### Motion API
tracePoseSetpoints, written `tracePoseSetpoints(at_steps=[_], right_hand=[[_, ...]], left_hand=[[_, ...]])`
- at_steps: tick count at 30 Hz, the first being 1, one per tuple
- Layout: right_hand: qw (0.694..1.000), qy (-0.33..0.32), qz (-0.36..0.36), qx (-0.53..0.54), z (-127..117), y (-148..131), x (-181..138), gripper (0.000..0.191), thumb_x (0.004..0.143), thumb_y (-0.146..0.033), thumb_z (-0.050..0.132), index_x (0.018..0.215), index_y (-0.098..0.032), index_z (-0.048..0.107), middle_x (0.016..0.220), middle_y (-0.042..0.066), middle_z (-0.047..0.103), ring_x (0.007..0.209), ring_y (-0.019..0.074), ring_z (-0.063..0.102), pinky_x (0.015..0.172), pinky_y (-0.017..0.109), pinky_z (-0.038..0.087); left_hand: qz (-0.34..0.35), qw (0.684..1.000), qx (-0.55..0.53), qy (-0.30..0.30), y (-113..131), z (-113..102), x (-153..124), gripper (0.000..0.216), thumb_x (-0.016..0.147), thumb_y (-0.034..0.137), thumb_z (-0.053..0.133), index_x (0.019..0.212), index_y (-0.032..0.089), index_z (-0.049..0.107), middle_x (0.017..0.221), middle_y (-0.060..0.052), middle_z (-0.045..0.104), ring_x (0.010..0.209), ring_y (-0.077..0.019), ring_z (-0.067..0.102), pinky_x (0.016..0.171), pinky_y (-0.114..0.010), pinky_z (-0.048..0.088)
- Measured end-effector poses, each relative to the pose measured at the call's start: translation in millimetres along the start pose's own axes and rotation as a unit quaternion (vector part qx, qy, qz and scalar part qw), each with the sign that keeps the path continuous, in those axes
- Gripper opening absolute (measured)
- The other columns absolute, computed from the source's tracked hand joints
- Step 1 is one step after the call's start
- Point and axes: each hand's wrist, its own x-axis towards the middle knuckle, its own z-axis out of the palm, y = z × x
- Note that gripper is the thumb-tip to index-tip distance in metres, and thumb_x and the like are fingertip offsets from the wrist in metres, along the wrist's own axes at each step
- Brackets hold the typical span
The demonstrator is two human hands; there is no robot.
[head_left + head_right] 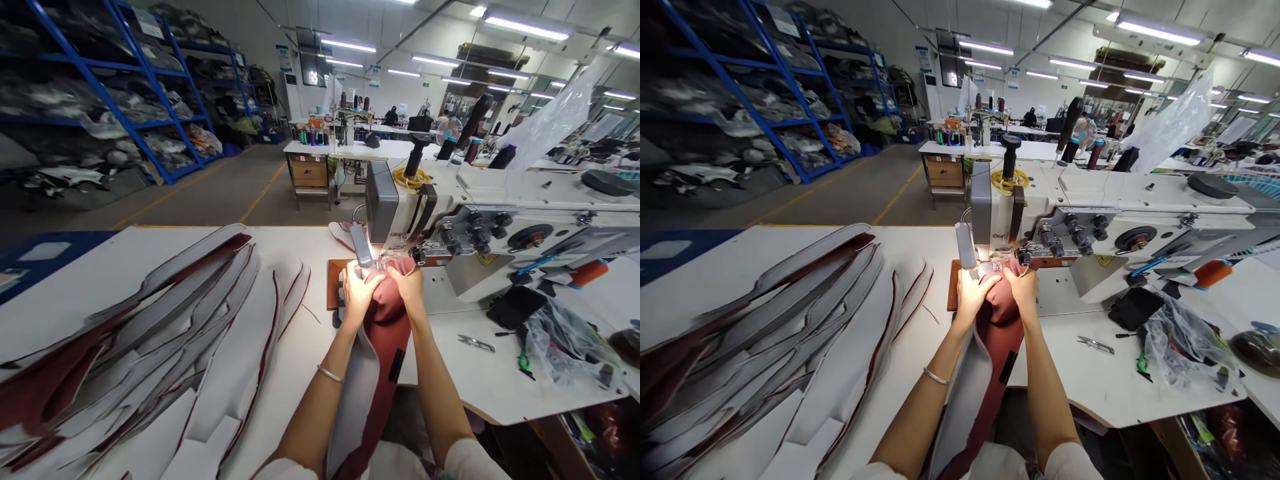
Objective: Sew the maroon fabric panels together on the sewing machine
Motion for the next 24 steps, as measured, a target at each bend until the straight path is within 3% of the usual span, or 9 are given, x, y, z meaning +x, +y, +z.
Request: tracePoseSetpoints(at_steps=[5,9,12,14,16,19,22,24], right_hand=[[0.998,-0.002,-0.016,0.06,4,9,6,0.046,0.06,-0.047,0.078,0.094,-0.016,0.069,0.104,0.016,0.073,0.107,0.0349,0.067,0.096,0.044,0.051],[0.979,-0.032,-0.054,0.194,6,20,10,0.049,0.069,-0.05,0.077,0.104,-0.015,0.071,0.111,0.011,0.073,0.107,0.028,0.068,0.101,0.04,0.05],[0.952,-0.079,-0.004,0.297,-5,38,-3,0.049,0.077,-0.052,0.073,0.108,-0.014,0.071,0.116,0.012,0.072,0.114,0.0281,0.066,0.104,0.04,0.048],[0.928,-0.151,0.054,0.335,-16,58,-28,0.053,0.075,-0.05,0.077,0.113,-0.015,0.07,0.121,0.013,0.07,0.118,0.0295,0.064,0.105,0.042,0.048],[0.902,-0.237,0.141,0.331,-25,84,-63,0.058,0.067,-0.048,0.085,0.112,-0.015,0.071,0.119,0.014,0.071,0.116,0.033,0.064,0.104,0.046,0.049],[0.852,-0.36,0.211,0.315,-36,117,-123,0.063,0.06,-0.042,0.091,0.114,-0.016,0.071,0.121,0.013,0.07,0.116,0.0346,0.065,0.107,0.048,0.047],[0.795,-0.368,0.291,0.384,-49,130,-170,0.052,0.062,-0.052,0.088,0.101,-0.02,0.075,0.119,0.011,0.071,0.115,0.033,0.065,0.108,0.046,0.046],[0.771,-0.358,0.302,0.432,-57,129,-190,0.061,0.046,-0.06,0.092,0.09,-0.021,0.077,0.112,0.011,0.073,0.112,0.0359,0.066,0.106,0.046,0.048]], left_hand=[[0.016,1.0,0.013,-0.005,2,1,5,0.05,0.07,0.035,0.087,0.107,0.02,0.058,0.102,-0.006,0.062,0.104,-0.0247,0.058,0.092,-0.041,0.048],[0.019,0.999,0.008,-0.049,3,-5,12,0.049,0.073,0.032,0.084,0.111,0.017,0.058,0.107,-0.01,0.061,0.104,-0.0257,0.06,0.095,-0.044,0.05],[0.021,0.993,0.01,-0.115,-9,-25,-14,0.065,0.073,0.027,0.079,0.13,0.016,0.051,0.128,-0.016,0.055,0.109,-0.0277,0.062,0.101,-0.047,0.049],[0.022,0.985,0.037,-0.165,-27,-48,-49,0.074,0.071,0.021,0.073,0.14,0.019,0.046,0.141,-0.017,0.05,0.124,-0.0316,0.057,0.109,-0.049,0.043],[-0.031,0.973,0.075,-0.216,-49,-76,-87,0.066,0.076,0.019,0.062,0.141,0.02,0.049,0.141,-0.015,0.054,0.134,-0.0325,0.051,0.114,-0.047,0.04],[-0.14,0.949,0.039,-0.279,-73,-119,-122,0.048,0.083,0.03,0.059,0.13,0.022,0.061,0.127,-0.013,0.068,0.123,-0.0331,0.061,0.109,-0.045,0.045],[-0.237,0.912,-0.125,-0.31,-75,-146,-124,0.048,0.081,0.049,0.068,0.117,0.018,0.069,0.11,-0.013,0.074,0.112,-0.0354,0.067,0.102,-0.047,0.05],[-0.291,0.863,-0.241,-0.335,-68,-150,-118,0.058,0.076,0.059,0.073,0.114,0.015,0.069,0.102,-0.013,0.075,0.103,-0.0347,0.07,0.096,-0.046,0.054]])
